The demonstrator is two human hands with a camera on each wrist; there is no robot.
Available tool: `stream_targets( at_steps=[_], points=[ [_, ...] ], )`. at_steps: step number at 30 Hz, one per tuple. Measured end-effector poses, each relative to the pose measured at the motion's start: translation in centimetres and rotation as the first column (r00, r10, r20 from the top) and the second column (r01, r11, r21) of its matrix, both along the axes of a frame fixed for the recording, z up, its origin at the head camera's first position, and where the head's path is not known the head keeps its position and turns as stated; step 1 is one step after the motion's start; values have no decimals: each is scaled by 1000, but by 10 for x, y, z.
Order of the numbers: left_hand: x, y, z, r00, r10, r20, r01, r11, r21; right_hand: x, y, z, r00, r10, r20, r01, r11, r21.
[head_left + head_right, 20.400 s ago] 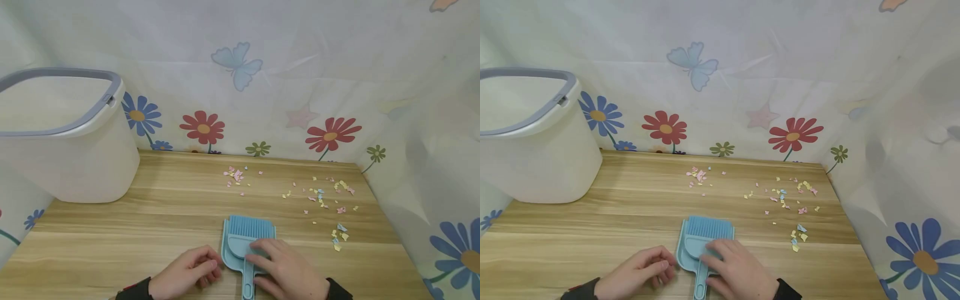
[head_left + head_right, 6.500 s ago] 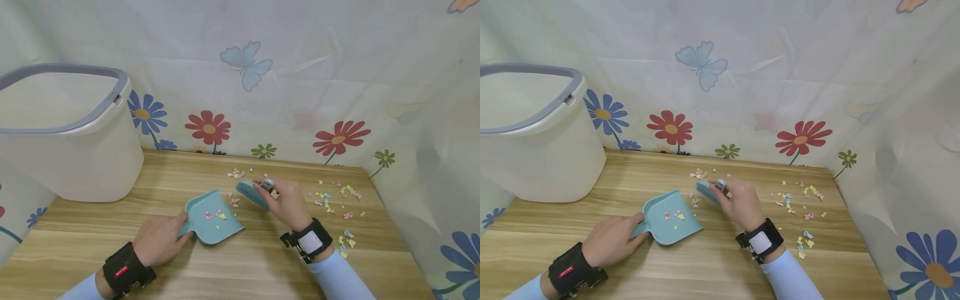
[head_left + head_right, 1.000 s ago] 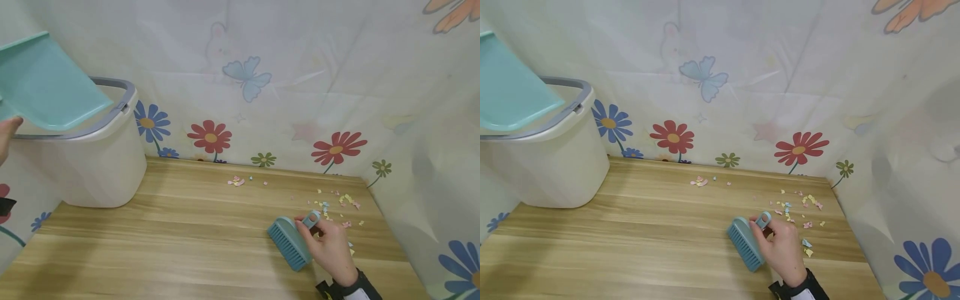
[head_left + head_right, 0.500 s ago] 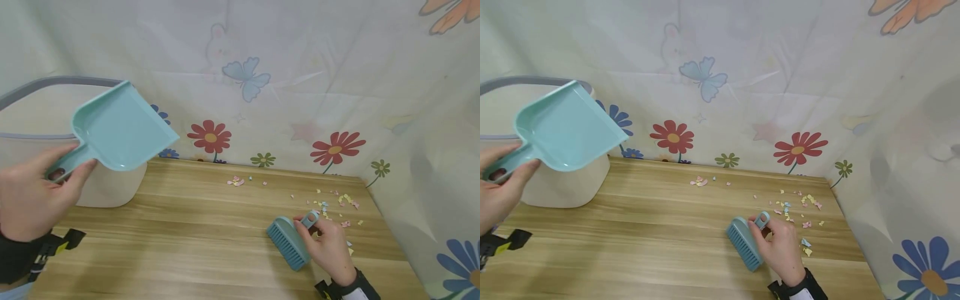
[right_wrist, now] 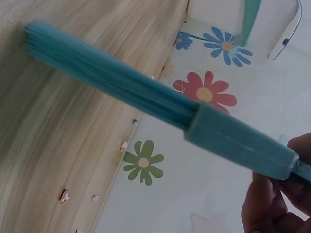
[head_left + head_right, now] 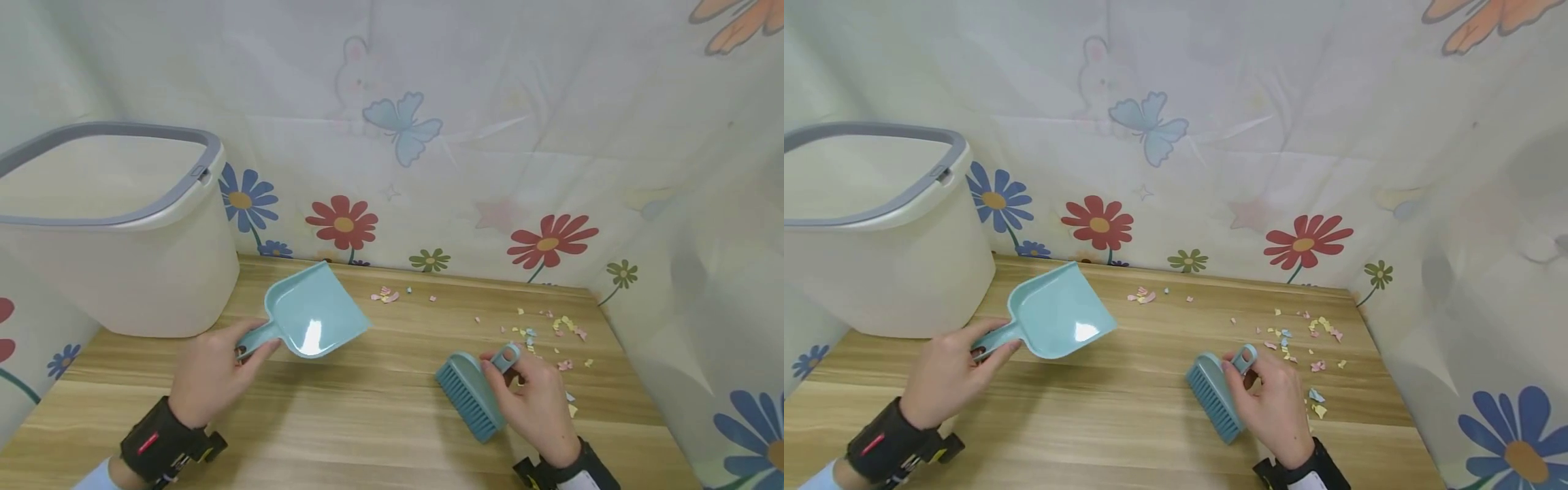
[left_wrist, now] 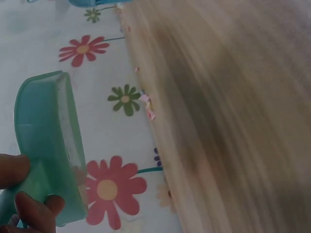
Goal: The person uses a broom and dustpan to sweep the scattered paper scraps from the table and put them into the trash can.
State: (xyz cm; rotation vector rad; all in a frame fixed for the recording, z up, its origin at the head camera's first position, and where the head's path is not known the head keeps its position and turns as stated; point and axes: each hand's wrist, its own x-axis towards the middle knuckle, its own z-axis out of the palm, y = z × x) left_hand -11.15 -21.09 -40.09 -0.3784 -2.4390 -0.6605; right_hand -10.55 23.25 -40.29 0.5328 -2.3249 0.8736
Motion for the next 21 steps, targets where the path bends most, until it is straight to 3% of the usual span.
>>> stream_targets(
  at_steps=[6, 12, 16, 21],
  points=[
    [-1, 13, -30, 990, 19, 139, -7, 996, -89, 1, 0, 0, 1000, -6, -9, 6, 1000, 2],
    [-3, 18, -45, 967, 0, 256, 30, 993, -114, -2, -5, 9, 1000, 11, -13, -11, 1000, 3],
    [-1, 21, -47, 944, -5, 331, 49, 991, -124, -18, -13, 22, 999, 45, -27, -46, 999, -6],
    [0, 22, -47, 921, -5, 389, 57, 991, -124, -53, -26, 34, 996, 48, -73, -49, 999, -10]
  ],
)
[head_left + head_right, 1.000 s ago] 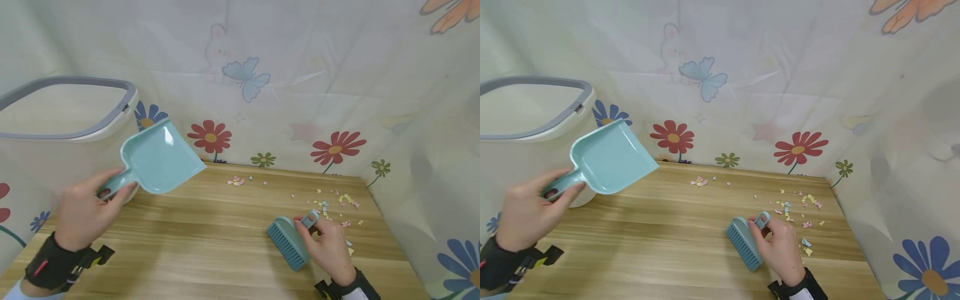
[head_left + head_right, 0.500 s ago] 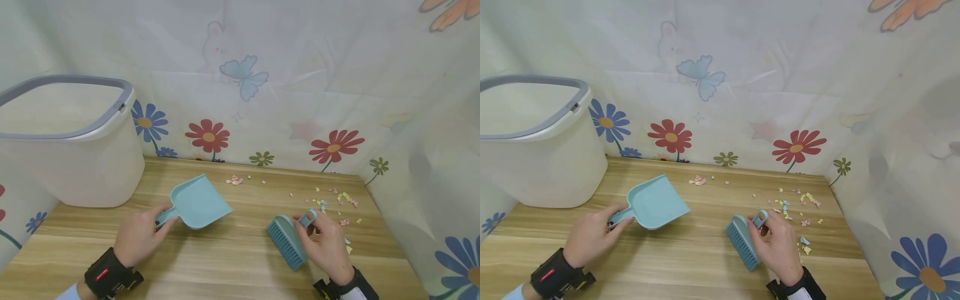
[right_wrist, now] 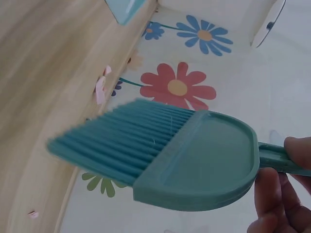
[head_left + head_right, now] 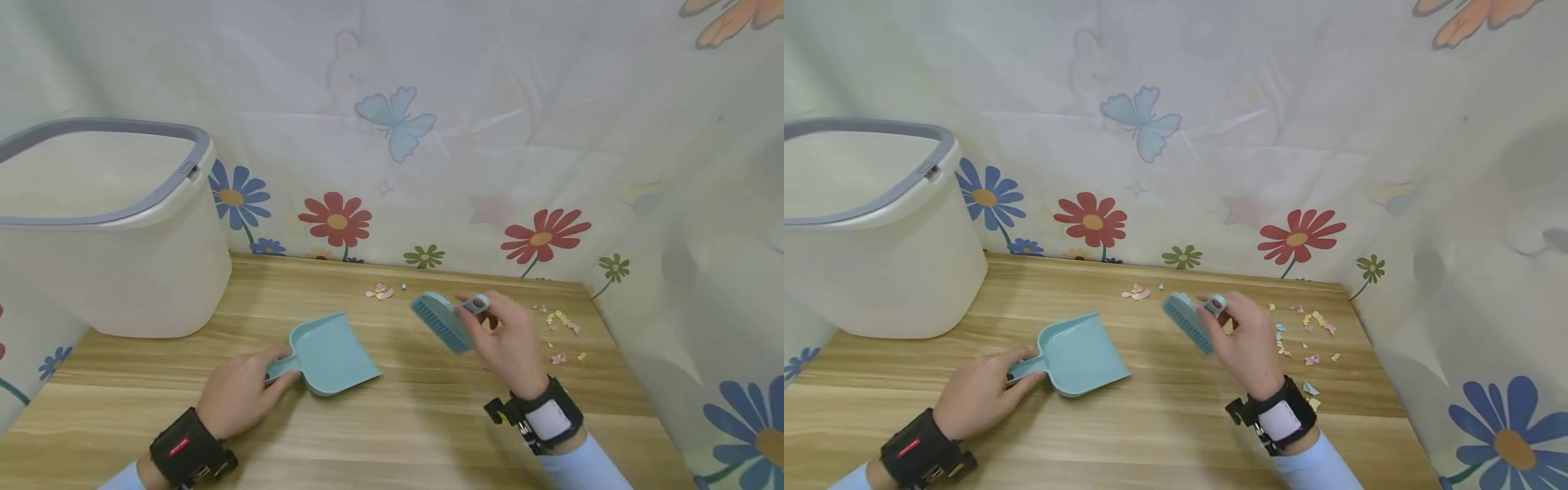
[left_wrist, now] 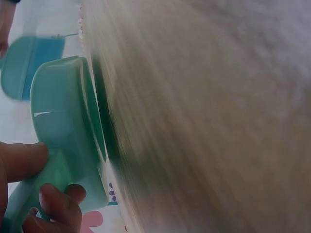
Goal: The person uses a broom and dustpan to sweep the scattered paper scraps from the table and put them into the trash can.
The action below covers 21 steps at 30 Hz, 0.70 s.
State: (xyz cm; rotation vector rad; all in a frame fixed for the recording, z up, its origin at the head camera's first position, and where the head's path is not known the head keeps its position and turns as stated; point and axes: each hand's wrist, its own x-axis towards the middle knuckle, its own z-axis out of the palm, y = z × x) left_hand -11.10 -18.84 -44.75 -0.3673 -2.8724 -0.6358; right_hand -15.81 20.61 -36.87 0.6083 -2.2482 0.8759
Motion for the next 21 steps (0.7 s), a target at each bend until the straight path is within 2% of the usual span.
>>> stream_targets(
  at_steps=[5, 11, 16, 21],
  points=[
    [0, -1, -2, 1000, 1, -3, -1, 1000, -17, -38, -17, 1, 1000, 19, -21, -19, 1000, -9],
    [1, -1, -3, 1000, -16, -10, 15, 999, -43, -73, -34, -16, 998, 48, 44, -50, 998, 43],
    [2, 1, -1, 999, -19, 40, 21, 999, -50, -92, -42, -32, 998, 46, 46, -51, 991, 125],
    [2, 1, -1, 997, -11, 78, 15, 999, -49, -100, -45, -44, 999, 23, 30, -30, 967, 253]
  ],
)
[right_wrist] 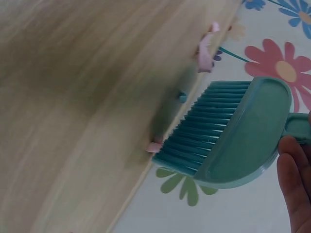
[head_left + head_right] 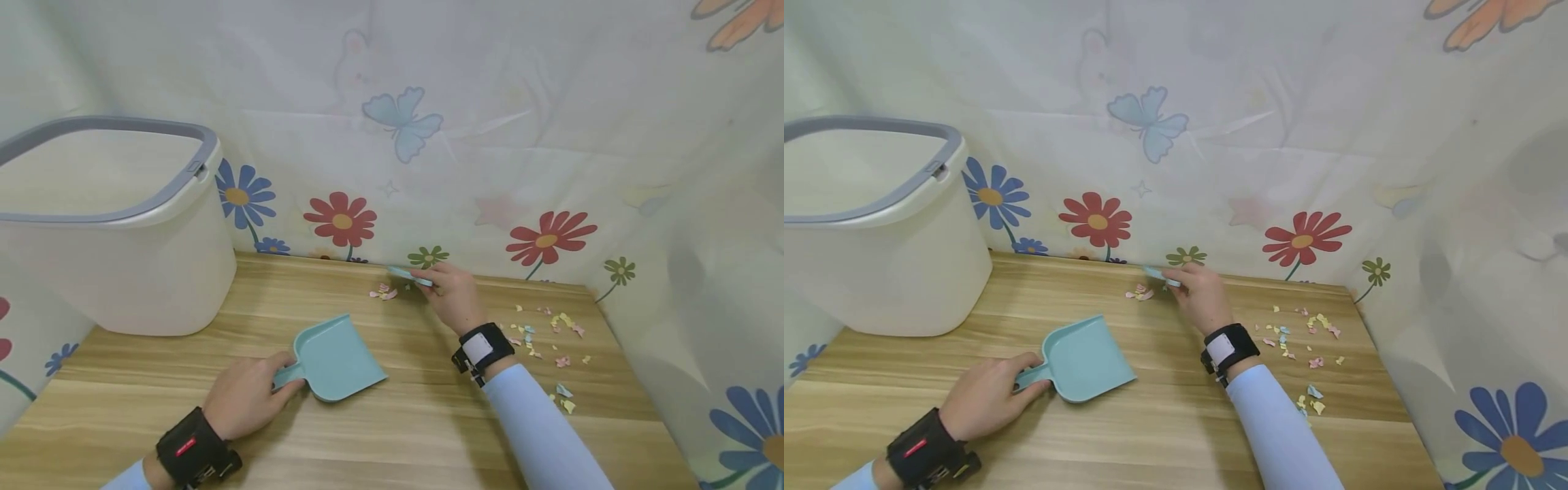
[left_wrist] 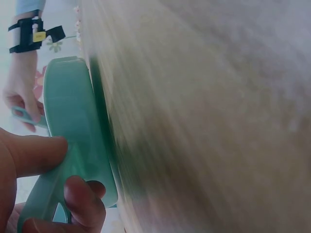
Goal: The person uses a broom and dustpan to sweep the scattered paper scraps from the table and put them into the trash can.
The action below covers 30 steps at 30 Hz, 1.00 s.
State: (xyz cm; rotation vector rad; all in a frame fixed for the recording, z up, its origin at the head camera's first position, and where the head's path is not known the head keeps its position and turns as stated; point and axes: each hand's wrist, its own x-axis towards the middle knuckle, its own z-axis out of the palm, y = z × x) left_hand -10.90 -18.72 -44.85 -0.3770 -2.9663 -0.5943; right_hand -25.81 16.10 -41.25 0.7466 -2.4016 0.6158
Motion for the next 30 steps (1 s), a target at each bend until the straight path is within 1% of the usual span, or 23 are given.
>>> stream_targets(
  at_steps=[2, 5, 8, 13, 17, 22, 26, 28, 30],
  points=[
    [0, 0, 0, 1000, 4, 3, -4, 1000, -3, -1, 0, -6, 1000, -5, 14, 5, 999, 37],
    [0, 0, -1, 1000, 3, 0, -3, 1000, -8, 1, -2, -14, 999, 11, 35, -12, 999, 52],
    [0, 0, 0, 1000, 4, 10, -4, 1000, -9, 6, -5, -21, 997, 46, 59, -48, 998, 35],
    [0, 0, 1, 999, 6, 32, -6, 1000, -10, 21, -8, -28, 989, 91, 119, -92, 996, 3],
    [1, 0, 1, 999, 4, 45, -3, 1000, -14, 37, -2, -28, 978, 154, 138, -157, 988, 11],
    [0, 1, 0, 999, 7, 52, -6, 1000, -14, 58, 12, -25, 963, 240, 121, -245, 969, 31],
    [0, 0, -1, 998, 6, 56, -6, 1000, -12, 74, 26, -24, 950, 288, 121, -295, 954, 46],
    [1, 0, -1, 998, 4, 58, -3, 1000, -9, 80, 33, -23, 944, 308, 115, -314, 949, 37],
    [0, 1, -1, 998, 2, 61, -2, 1000, -8, 84, 38, -19, 944, 317, 90, -319, 948, 6]
  ],
)
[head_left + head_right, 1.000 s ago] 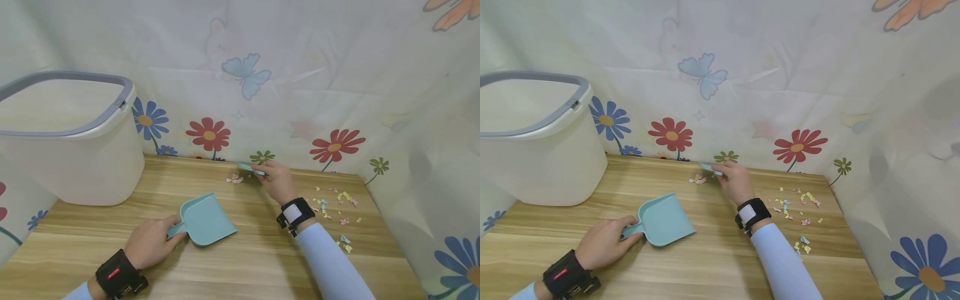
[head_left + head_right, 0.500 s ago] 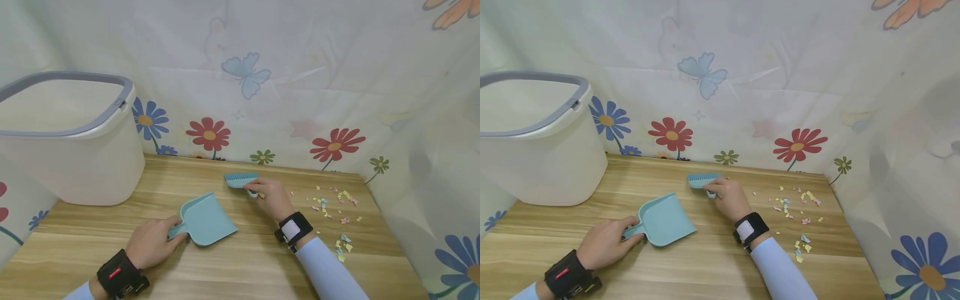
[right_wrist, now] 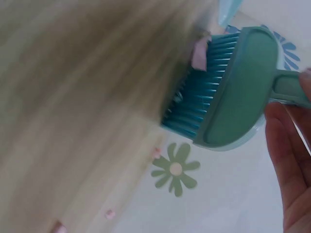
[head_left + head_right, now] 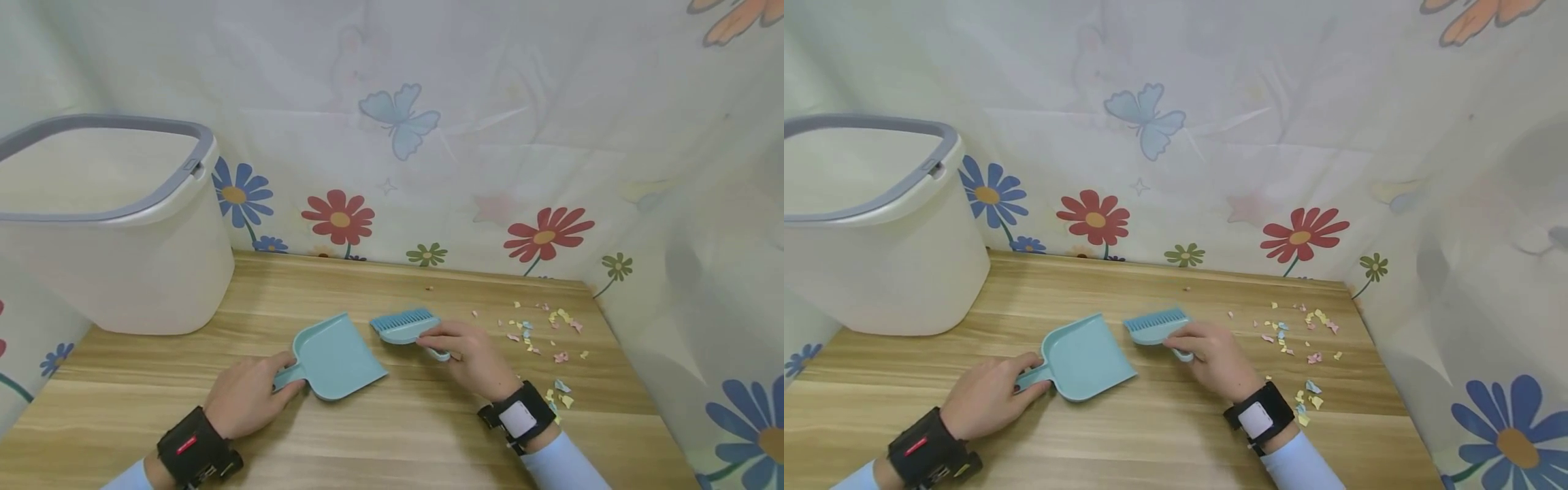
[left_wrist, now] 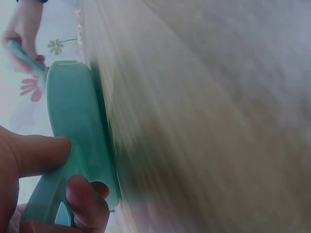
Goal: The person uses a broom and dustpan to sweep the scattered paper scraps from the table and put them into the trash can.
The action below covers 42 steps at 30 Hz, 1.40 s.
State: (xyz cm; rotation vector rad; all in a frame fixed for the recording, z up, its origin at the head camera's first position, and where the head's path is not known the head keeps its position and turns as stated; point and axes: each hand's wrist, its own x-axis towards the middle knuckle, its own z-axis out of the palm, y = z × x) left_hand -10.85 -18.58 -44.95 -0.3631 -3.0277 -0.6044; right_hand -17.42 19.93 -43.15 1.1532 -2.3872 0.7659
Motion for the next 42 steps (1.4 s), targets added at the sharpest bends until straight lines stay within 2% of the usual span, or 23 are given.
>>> stream_targets(
  at_steps=[4, 7, 10, 13, 17, 20, 23, 27, 32, 36, 39, 42],
  points=[
    [-2, 3, 1, 1000, -1, 9, 1, 1000, 3, -4, 6, 15, 996, -65, -63, 59, 994, -97],
    [-3, 3, 3, 1000, -4, 22, 4, 1000, 0, -16, 7, 27, 979, -154, -131, 133, 979, -154],
    [-4, 4, 5, 999, -4, 35, 4, 1000, -10, -31, 6, 38, 958, -231, -169, 204, 965, -165],
    [-4, 5, 5, 999, -5, 32, 6, 1000, -27, -45, 4, 43, 943, -295, -152, 279, 953, -122],
    [-5, 8, 4, 1000, -11, 29, 12, 999, -36, -59, -3, 41, 920, -375, -116, 377, 926, -5],
    [-5, 9, 5, 999, -12, 31, 13, 999, -32, -63, -9, 36, 915, -393, -92, 399, 915, 62],
    [-5, 9, 5, 999, -14, 36, 15, 999, -34, -58, -15, 31, 922, -380, -68, 385, 918, 96],
    [-6, 9, 5, 999, -19, 45, 21, 999, -36, -41, -21, 30, 939, -341, -38, 343, 936, 85],
    [-6, 10, 3, 999, -32, 29, 33, 999, -39, -16, -31, 33, 961, -271, -59, 274, 960, 60],
    [-5, 10, 2, 999, -38, 22, 39, 999, -39, -3, -39, 36, 976, -209, -56, 212, 976, 50],
    [-5, 11, 1, 999, -44, 20, 45, 998, -35, 3, -41, 39, 984, -174, -37, 175, 985, 11],
    [-5, 12, 1, 999, -50, 13, 50, 998, -33, 4, -39, 43, 984, -175, -24, 172, 981, -85]
  ],
)
